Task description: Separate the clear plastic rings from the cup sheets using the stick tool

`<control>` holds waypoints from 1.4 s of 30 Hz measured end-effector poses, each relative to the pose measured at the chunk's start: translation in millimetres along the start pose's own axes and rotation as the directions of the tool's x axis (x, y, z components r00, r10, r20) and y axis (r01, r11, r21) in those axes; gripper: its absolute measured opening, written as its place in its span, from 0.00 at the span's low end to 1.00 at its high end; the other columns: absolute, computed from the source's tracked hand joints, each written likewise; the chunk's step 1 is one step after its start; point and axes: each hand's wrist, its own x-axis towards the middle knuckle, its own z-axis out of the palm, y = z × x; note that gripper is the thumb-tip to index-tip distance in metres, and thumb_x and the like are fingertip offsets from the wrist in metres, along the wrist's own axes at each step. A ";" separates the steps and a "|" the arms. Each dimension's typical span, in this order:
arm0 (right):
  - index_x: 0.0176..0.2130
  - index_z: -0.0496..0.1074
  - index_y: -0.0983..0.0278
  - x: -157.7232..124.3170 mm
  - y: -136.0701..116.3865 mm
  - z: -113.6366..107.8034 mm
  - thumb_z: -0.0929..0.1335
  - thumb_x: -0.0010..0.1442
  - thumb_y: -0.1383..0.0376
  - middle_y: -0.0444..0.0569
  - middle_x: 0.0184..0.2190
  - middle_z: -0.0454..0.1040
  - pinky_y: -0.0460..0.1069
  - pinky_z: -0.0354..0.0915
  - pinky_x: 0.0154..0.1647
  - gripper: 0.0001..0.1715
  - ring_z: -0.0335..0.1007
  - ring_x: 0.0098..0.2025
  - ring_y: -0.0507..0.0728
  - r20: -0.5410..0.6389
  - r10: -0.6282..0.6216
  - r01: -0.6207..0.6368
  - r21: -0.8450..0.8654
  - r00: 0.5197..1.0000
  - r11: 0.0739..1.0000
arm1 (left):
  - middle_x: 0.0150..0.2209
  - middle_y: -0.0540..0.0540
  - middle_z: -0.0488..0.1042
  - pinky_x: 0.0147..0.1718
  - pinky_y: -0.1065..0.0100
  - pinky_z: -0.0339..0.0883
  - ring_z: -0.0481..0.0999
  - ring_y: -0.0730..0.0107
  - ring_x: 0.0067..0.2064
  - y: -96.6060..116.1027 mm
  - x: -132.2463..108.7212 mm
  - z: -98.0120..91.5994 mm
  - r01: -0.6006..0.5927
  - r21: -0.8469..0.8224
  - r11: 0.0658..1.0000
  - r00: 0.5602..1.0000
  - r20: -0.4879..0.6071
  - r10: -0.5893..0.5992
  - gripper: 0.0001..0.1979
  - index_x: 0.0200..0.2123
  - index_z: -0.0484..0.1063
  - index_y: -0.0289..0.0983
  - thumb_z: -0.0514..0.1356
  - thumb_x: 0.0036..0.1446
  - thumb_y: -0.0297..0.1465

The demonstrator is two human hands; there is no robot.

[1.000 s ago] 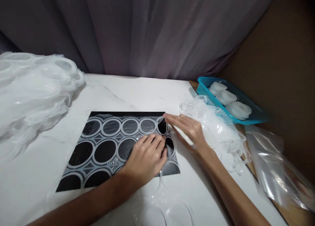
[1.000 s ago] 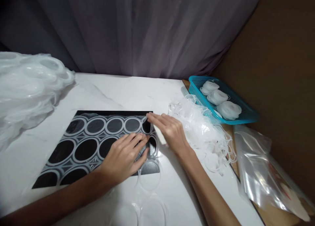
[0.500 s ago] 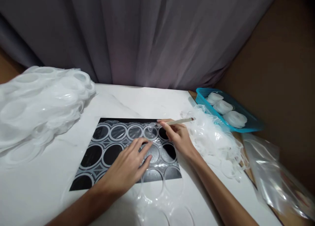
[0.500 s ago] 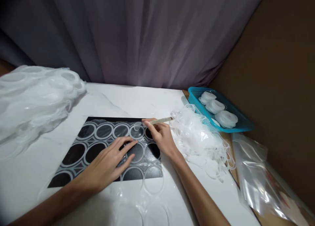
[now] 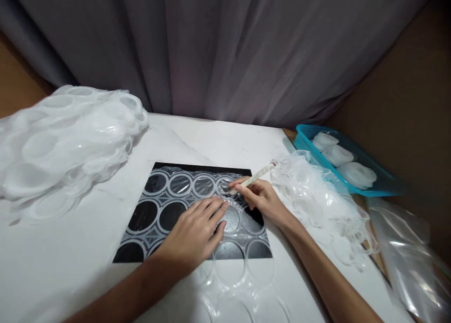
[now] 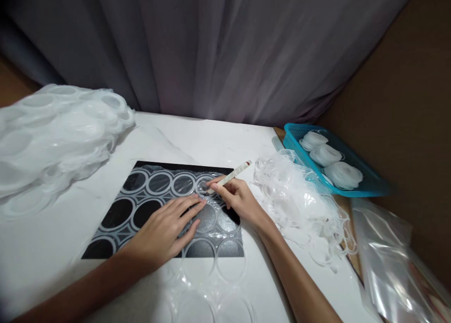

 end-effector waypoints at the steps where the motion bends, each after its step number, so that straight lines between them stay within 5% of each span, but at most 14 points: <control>1: 0.45 0.83 0.63 -0.7 -0.1 0.1 0.69 0.70 0.50 0.43 0.21 0.72 0.47 0.53 0.18 0.21 0.58 0.19 0.50 -0.003 0.006 -0.006 -0.014 1.000 1.000 | 0.61 0.40 0.76 0.60 0.52 0.72 0.74 0.56 0.63 -0.1 0.3 -0.6 -0.004 0.004 1.000 1.000 0.001 0.004 0.19 0.64 0.67 0.33 0.52 0.73 0.29; 5: 0.44 0.84 0.61 -5.8 -3.7 0.6 0.68 0.71 0.51 0.51 0.36 0.82 0.49 0.65 0.23 0.20 0.70 0.25 0.53 0.017 -0.025 0.026 -0.080 1.000 0.996 | 0.59 0.41 0.77 0.59 0.53 0.72 0.75 0.56 0.61 0.3 1.5 -1.8 -0.010 0.018 1.000 1.000 -0.003 0.010 0.19 0.63 0.67 0.34 0.53 0.72 0.29; 7: 0.47 0.83 0.58 -10.4 -6.6 1.6 0.68 0.73 0.55 0.52 0.46 0.83 0.53 0.74 0.37 0.16 0.79 0.37 0.57 0.040 -0.137 0.140 -0.109 0.990 0.984 | 0.59 0.41 0.77 0.58 0.53 0.72 0.76 0.56 0.60 0.7 1.8 -1.5 -0.011 0.024 1.000 1.000 -0.018 0.011 0.19 0.63 0.68 0.34 0.53 0.72 0.29; 10: 0.56 0.79 0.54 -21.0 -8.2 4.8 0.66 0.75 0.63 0.50 0.53 0.82 0.58 0.74 0.55 0.16 0.79 0.53 0.60 0.103 -0.324 0.339 -0.210 0.940 0.917 | 0.58 0.40 0.78 0.58 0.53 0.73 0.77 0.56 0.58 1.1 1.9 -0.5 -0.016 0.037 0.999 0.999 -0.040 0.018 0.17 0.60 0.70 0.33 0.54 0.71 0.29; 14: 0.68 0.69 0.55 -37.2 -5.2 12.8 0.62 0.75 0.71 0.53 0.64 0.75 0.62 0.75 0.56 0.27 0.76 0.60 0.64 0.242 -0.406 0.471 -0.508 0.881 0.721 | 0.56 0.39 0.79 0.59 0.53 0.72 0.78 0.55 0.58 1.4 2.2 0.8 -0.023 0.032 0.999 0.998 -0.050 0.024 0.16 0.57 0.73 0.31 0.53 0.71 0.29; 19: 0.71 0.64 0.59 -32.9 -5.1 18.2 0.61 0.74 0.74 0.55 0.65 0.72 0.61 0.77 0.52 0.31 0.79 0.57 0.65 0.262 -0.404 0.460 -0.704 0.877 0.542 | 0.57 0.39 0.79 0.60 0.51 0.71 0.77 0.54 0.58 1.2 1.8 0.7 -0.013 -0.006 1.000 0.998 -0.058 0.013 0.18 0.59 0.72 0.32 0.53 0.70 0.27; 26: 0.57 0.78 0.55 31.9 -22.9 -10.9 0.65 0.74 0.64 0.47 0.56 0.82 0.58 0.72 0.57 0.17 0.79 0.56 0.62 -0.111 -0.532 0.335 -0.666 0.839 0.667 | 0.64 0.41 0.73 0.65 0.48 0.65 0.71 0.55 0.66 1.1 -2.3 -0.8 0.073 -0.137 0.988 0.997 0.041 -0.068 0.20 0.64 0.67 0.36 0.53 0.71 0.28; 30: 0.56 0.78 0.59 57.9 -35.7 -21.3 0.62 0.77 0.56 0.52 0.56 0.81 0.58 0.69 0.55 0.20 0.78 0.53 0.62 -0.373 -0.532 0.201 -0.643 0.760 0.739 | 0.66 0.39 0.70 0.67 0.44 0.61 0.68 0.52 0.68 0.4 0.7 -8.2 0.104 -0.177 0.979 0.992 0.092 -0.089 0.21 0.66 0.65 0.36 0.52 0.73 0.30; 33: 0.54 0.79 0.64 56.8 -41.4 -14.7 0.60 0.77 0.53 0.58 0.53 0.81 0.58 0.69 0.47 0.25 0.78 0.43 0.62 -0.517 -0.479 0.123 -0.579 0.709 0.806 | 0.65 0.41 0.70 0.65 0.52 0.67 0.70 0.55 0.67 -5.0 3.0 -26.9 0.093 -0.214 0.972 0.988 0.137 -0.065 0.21 0.66 0.64 0.39 0.54 0.74 0.34; 36: 0.48 0.82 0.62 41.5 -41.3 7.3 0.64 0.74 0.52 0.54 0.44 0.85 0.54 0.67 0.37 0.22 0.75 0.32 0.58 -0.496 -0.395 0.126 -0.489 0.773 0.863 | 0.66 0.43 0.68 0.60 0.61 0.71 0.72 0.61 0.65 -15.9 -3.7 -47.4 0.098 -0.257 0.961 0.982 0.182 -0.052 0.20 0.67 0.63 0.43 0.52 0.76 0.38; 42: 0.48 0.80 0.66 12.8 -28.8 54.5 0.65 0.73 0.50 0.55 0.42 0.82 0.49 0.61 0.25 0.24 0.66 0.26 0.53 -0.396 -0.198 0.122 -0.210 0.896 0.970 | 0.68 0.41 0.66 0.68 0.49 0.62 0.64 0.55 0.70 -35.5 -35.9 -49.5 0.090 -0.041 0.995 0.980 0.180 -0.081 0.22 0.69 0.59 0.41 0.49 0.78 0.39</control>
